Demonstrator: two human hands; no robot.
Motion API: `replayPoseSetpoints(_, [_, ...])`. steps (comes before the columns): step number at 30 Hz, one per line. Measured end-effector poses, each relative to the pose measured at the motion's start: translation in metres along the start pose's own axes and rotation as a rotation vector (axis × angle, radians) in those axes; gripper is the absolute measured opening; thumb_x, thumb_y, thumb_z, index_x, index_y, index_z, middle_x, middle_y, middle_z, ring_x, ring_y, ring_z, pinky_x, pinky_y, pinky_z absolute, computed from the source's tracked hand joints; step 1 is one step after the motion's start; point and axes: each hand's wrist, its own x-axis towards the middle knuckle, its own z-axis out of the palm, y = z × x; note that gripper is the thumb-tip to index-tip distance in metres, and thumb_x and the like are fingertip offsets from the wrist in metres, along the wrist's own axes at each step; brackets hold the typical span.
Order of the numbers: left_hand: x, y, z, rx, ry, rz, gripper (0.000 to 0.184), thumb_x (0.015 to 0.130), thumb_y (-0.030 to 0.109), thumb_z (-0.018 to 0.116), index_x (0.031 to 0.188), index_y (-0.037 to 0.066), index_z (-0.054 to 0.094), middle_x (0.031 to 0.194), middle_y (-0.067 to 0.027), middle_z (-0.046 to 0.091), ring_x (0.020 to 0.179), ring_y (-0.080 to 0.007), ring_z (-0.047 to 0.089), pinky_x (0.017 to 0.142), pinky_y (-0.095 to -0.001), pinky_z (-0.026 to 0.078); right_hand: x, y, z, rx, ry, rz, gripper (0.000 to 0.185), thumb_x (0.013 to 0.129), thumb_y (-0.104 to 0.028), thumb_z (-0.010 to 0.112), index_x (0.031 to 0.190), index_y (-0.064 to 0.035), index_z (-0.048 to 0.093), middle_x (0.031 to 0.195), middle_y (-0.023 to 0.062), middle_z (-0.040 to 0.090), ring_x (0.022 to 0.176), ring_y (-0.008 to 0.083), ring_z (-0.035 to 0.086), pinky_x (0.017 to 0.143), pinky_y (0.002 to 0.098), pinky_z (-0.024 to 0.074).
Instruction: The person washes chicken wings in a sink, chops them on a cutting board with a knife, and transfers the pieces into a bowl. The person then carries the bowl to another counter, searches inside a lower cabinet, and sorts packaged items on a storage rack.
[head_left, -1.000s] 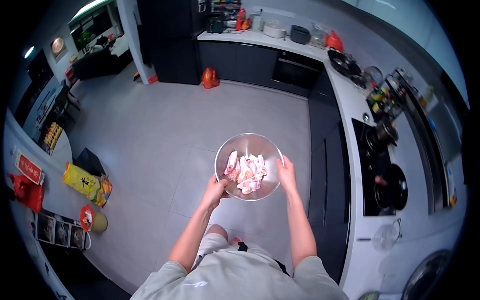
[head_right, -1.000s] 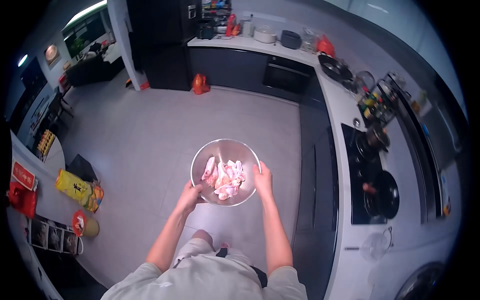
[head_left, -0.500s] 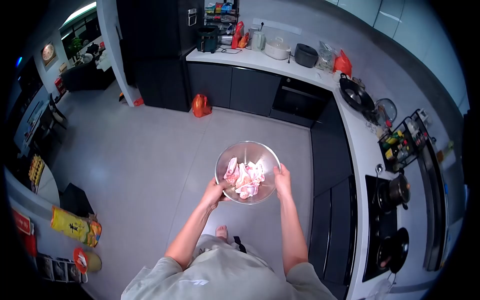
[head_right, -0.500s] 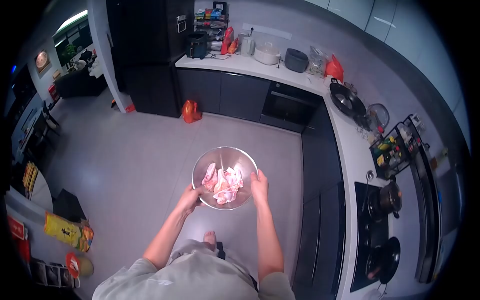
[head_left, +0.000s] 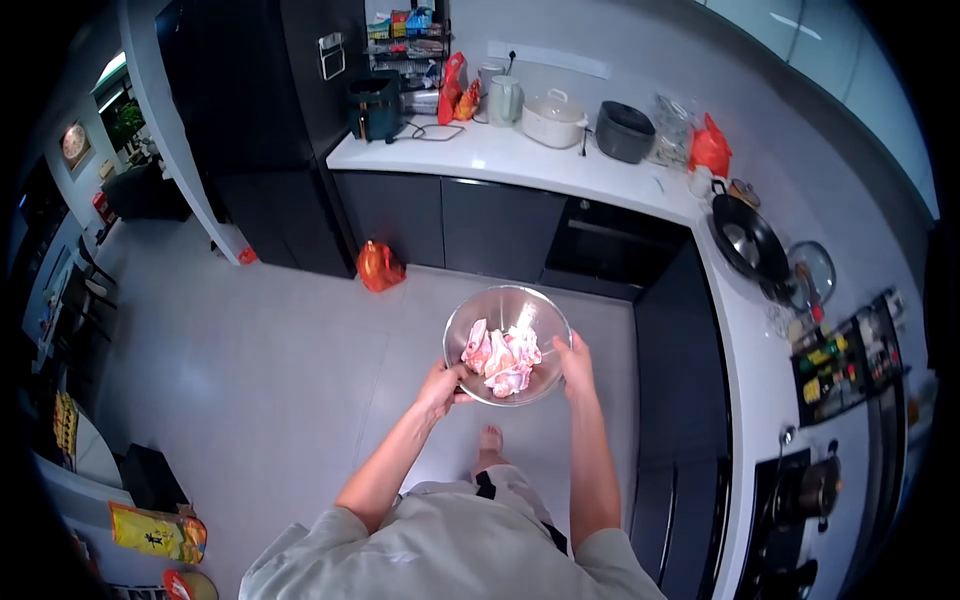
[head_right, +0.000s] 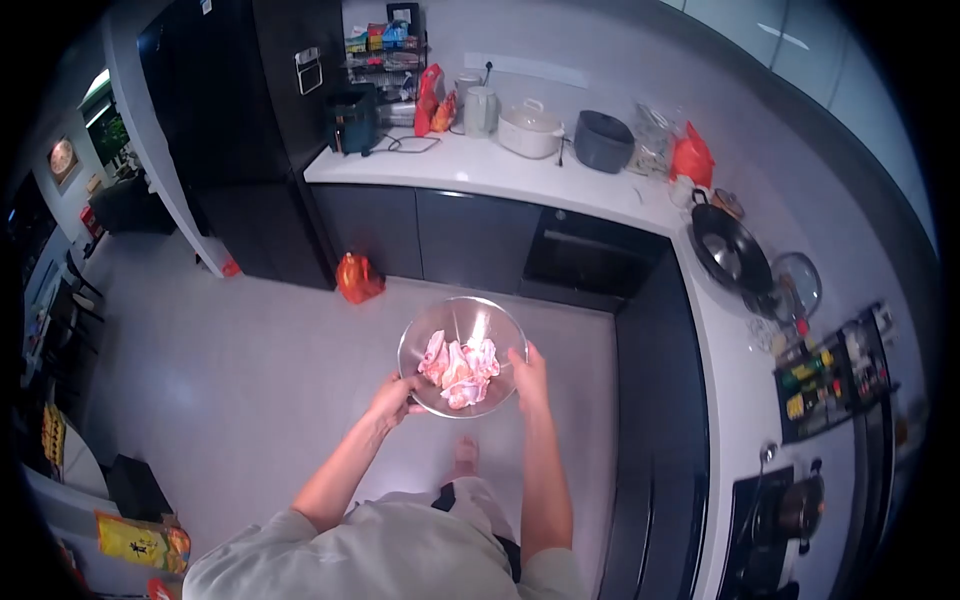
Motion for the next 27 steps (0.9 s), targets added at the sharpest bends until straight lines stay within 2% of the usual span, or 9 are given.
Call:
replayPoseSetpoints(6, [0.138, 0.109, 0.000, -0.076, 0.127, 0.034, 0.038, 0.078, 0.003, 0.050, 0.116, -0.004, 0.047, 0.101, -0.0163, 0.061, 0.078, -0.0254, 0.068, 0.062, -0.0372, 0.062, 0.179, -0.053, 0.061, 0.166, -0.210, -0.027, 0.047, 0.094, -0.024, 0.058, 0.132, 0.0014, 0.048, 0.125, 0.0097, 0.058, 0.110, 0.0175, 0.056, 0.094, 0.0297, 0.0422])
replayPoseSetpoints(10, [0.228, 0.166, -0.014, -0.076, 0.113, 0.064, 0.042, 0.079, 0.004, 0.050, 0.120, -0.001, 0.043, 0.101, -0.0162, 0.060, 0.079, -0.0257, 0.067, 0.062, -0.0373, 0.061, 0.273, -0.070, 0.105, 0.216, -0.178, 0.030, 0.050, 0.097, -0.036, 0.054, 0.133, -0.0011, 0.048, 0.126, 0.0078, 0.057, 0.116, 0.0164, 0.051, 0.097, 0.0301, 0.0391])
replayPoseSetpoints(12, [0.279, 0.194, -0.026, -0.075, 0.110, 0.055, 0.044, 0.079, 0.005, 0.050, 0.121, 0.000, 0.043, 0.103, -0.0160, 0.060, 0.082, -0.0260, 0.067, 0.066, -0.0388, 0.061, 0.325, -0.073, 0.127, 0.310, -0.203, 0.048, 0.052, 0.097, -0.039, 0.052, 0.133, -0.0004, 0.047, 0.127, 0.0074, 0.056, 0.117, 0.0168, 0.052, 0.098, 0.0311, 0.0392])
replayPoseSetpoints(16, [0.404, 0.241, -0.067, -0.058, 0.063, -0.005, 0.044, 0.080, 0.006, 0.050, 0.123, 0.001, 0.042, 0.106, -0.0158, 0.059, 0.085, -0.0269, 0.066, 0.070, -0.0407, 0.060, 0.420, -0.064, 0.178, 0.481, -0.229, 0.105, 0.054, 0.099, -0.050, 0.038, 0.126, -0.0061, 0.052, 0.119, 0.0032, 0.061, 0.111, 0.0158, 0.056, 0.094, 0.0304, 0.0425])
replayPoseSetpoints(17, [0.433, 0.252, -0.079, -0.058, 0.070, 0.006, 0.045, 0.079, 0.006, 0.050, 0.123, 0.002, 0.042, 0.106, -0.0157, 0.059, 0.085, -0.0270, 0.066, 0.069, -0.0406, 0.060, 0.447, -0.061, 0.196, 0.436, -0.212, 0.122, 0.055, 0.099, -0.054, 0.034, 0.124, -0.0100, 0.054, 0.114, 0.0014, 0.063, 0.104, 0.0145, 0.057, 0.086, 0.0317, 0.0462])
replayPoseSetpoints(20, [0.518, 0.302, -0.098, -0.064, 0.058, -0.006, 0.043, 0.080, 0.005, 0.050, 0.123, 0.005, 0.043, 0.108, -0.0148, 0.058, 0.089, -0.0264, 0.065, 0.070, -0.0398, 0.059, 0.531, -0.013, 0.243, 0.492, -0.154, 0.291, 0.055, 0.099, -0.053, 0.034, 0.129, -0.0107, 0.050, 0.118, 0.0015, 0.062, 0.106, 0.0144, 0.057, 0.085, 0.0346, 0.0457])
replayPoseSetpoints(22, [0.559, 0.321, -0.110, -0.075, 0.064, -0.033, 0.043, 0.081, 0.004, 0.049, 0.124, 0.006, 0.043, 0.110, -0.0143, 0.058, 0.092, -0.0260, 0.064, 0.070, -0.0391, 0.059, 0.579, 0.031, 0.274, 0.671, -0.176, 0.406, 0.057, 0.097, -0.059, 0.033, 0.128, -0.0142, 0.050, 0.119, 0.0019, 0.060, 0.108, 0.0163, 0.055, 0.084, 0.0375, 0.0445])
replayPoseSetpoints(25, [0.632, 0.356, -0.125, -0.055, 0.074, -0.038, 0.046, 0.082, 0.005, 0.049, 0.127, 0.005, 0.040, 0.113, -0.0144, 0.057, 0.095, -0.0268, 0.064, 0.073, -0.0398, 0.059, 0.642, 0.065, 0.331, 0.837, 0.030, 0.608, 0.064, 0.094, -0.064, 0.032, 0.130, -0.0134, 0.046, 0.124, 0.0043, 0.056, 0.115, 0.0215, 0.051, 0.086, 0.0429, 0.0430])
replayPoseSetpoints(27, [0.678, 0.368, -0.135, -0.080, 0.054, -0.066, 0.049, 0.081, 0.003, 0.048, 0.129, 0.007, 0.038, 0.112, -0.0145, 0.057, 0.093, -0.0277, 0.065, 0.074, -0.0420, 0.058, 0.673, 0.086, 0.357, 0.950, 0.088, 0.619, 0.067, 0.094, -0.065, 0.028, 0.132, -0.0128, 0.043, 0.128, 0.0051, 0.053, 0.118, 0.0247, 0.048, 0.089, 0.0456, 0.0409])
